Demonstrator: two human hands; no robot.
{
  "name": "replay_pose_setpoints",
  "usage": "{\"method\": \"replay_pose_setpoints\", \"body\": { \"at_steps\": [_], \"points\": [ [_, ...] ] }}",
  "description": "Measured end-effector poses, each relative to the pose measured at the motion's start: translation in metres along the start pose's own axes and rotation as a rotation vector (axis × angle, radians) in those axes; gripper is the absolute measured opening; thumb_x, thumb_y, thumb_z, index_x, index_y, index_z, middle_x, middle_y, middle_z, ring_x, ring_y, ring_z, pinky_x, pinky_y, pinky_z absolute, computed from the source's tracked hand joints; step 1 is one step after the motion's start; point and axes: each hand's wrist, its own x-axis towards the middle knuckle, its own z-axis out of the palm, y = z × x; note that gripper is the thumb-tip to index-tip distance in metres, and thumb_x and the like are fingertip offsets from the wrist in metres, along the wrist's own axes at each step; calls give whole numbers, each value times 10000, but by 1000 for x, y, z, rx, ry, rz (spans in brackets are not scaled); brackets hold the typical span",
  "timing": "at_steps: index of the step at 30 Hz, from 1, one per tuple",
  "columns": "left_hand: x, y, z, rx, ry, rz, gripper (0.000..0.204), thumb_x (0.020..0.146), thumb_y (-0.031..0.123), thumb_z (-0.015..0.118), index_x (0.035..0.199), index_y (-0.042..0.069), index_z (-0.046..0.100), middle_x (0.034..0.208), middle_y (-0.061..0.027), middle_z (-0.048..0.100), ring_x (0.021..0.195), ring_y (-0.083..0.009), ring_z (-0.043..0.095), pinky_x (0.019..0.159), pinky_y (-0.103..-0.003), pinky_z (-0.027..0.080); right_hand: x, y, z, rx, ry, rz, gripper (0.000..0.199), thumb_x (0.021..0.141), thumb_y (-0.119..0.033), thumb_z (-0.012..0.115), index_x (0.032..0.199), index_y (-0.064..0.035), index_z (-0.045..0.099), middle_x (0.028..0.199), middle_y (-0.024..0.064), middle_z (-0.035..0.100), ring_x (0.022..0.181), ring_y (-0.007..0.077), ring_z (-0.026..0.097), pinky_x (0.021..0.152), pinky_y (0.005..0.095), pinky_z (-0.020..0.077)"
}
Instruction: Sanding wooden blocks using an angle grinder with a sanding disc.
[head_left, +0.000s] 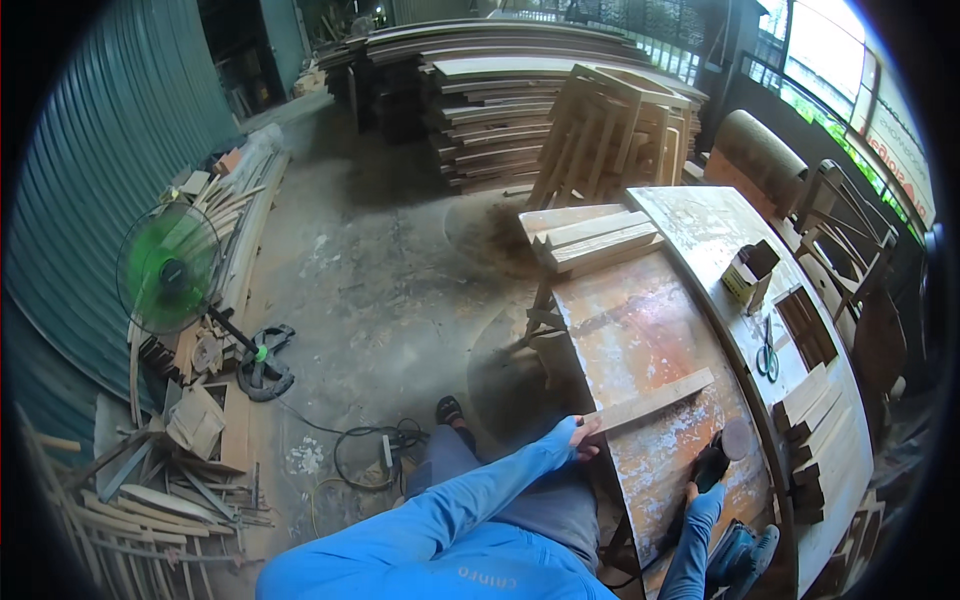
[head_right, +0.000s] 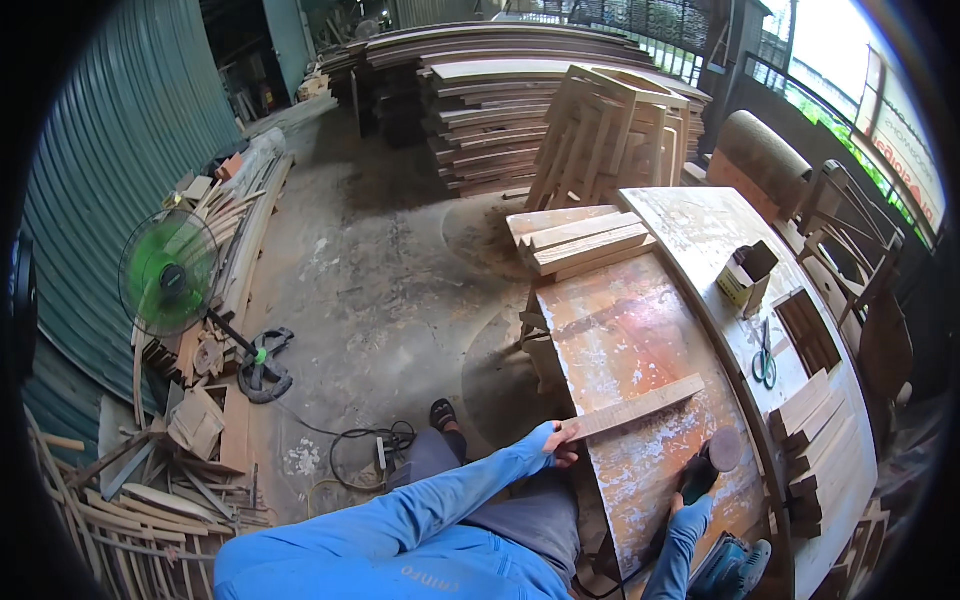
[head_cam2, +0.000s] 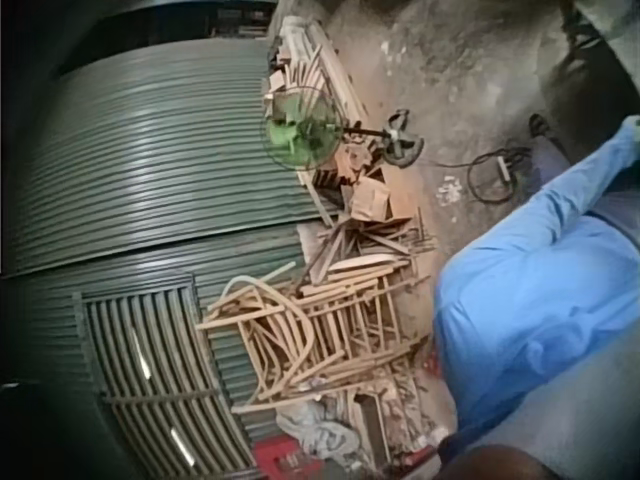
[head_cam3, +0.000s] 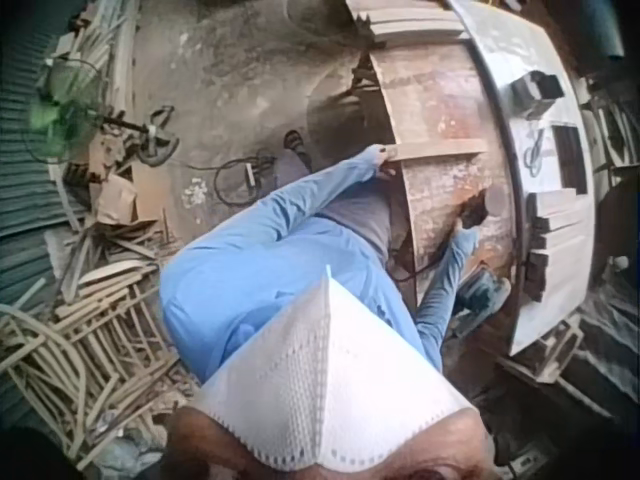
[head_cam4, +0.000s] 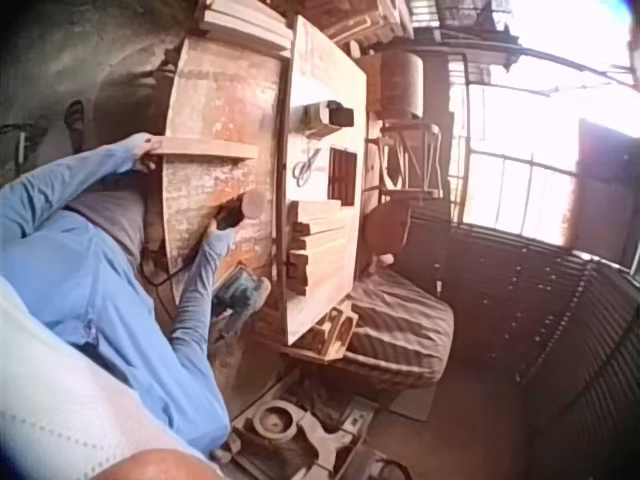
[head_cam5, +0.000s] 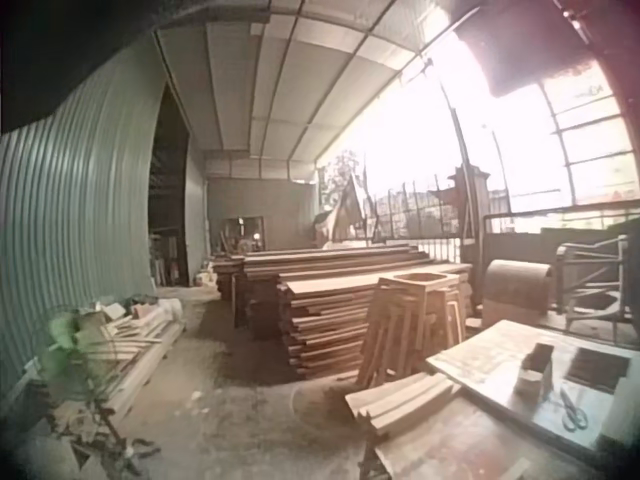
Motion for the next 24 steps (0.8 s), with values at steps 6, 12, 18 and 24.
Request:
{"method": "replay_pose_setpoints", "body": {
  "at_steps": [6, 12, 18, 24],
  "points": [
    [-25, 0, 7, 729, 227, 749, 626, 744, 131, 829, 1276, 60, 507, 1145, -220, 569, 1096, -392, 573, 953, -415, 471, -1, 13, 8, 15, 96, -55, 817, 724, -211, 749, 1436, 25, 424, 1257, 268, 618, 1119, 404, 619, 980, 421, 475],
    [-40, 5, 15, 583, 105, 572, 637, 776, 172, 829, 1313, 19, 523, 1169, -233, 617, 1074, -333, 621, 945, -385, 490, 21, 25, 16, 88, -46, 59, 742, 660, -195, 781, 1321, 25, 523, 1143, 215, 669, 1008, 363, 655, 902, 413, 505],
    [-38, 10, 21, 540, -12, 506, 450, 808, 85, 791, 1196, -48, 606, 1004, -164, 709, 947, -215, 668, 859, -337, 523, 29, 54, 12, 278, -102, 72, 710, 588, -139, 807, 1234, 28, 564, 1040, 152, 677, 888, 286, 653, 810, 378, 529],
    [-20, 13, -7, 420, -83, 310, 435, 797, 133, 808, 1162, -20, 628, 924, -139, 708, 808, -185, 647, 736, -323, 526, 2, 22, -2, 500, -85, 116, 704, 614, -117, 820, 1245, 28, 545, 980, 103, 646, 809, 220, 619, 724, 345, 532]
  ]
}}
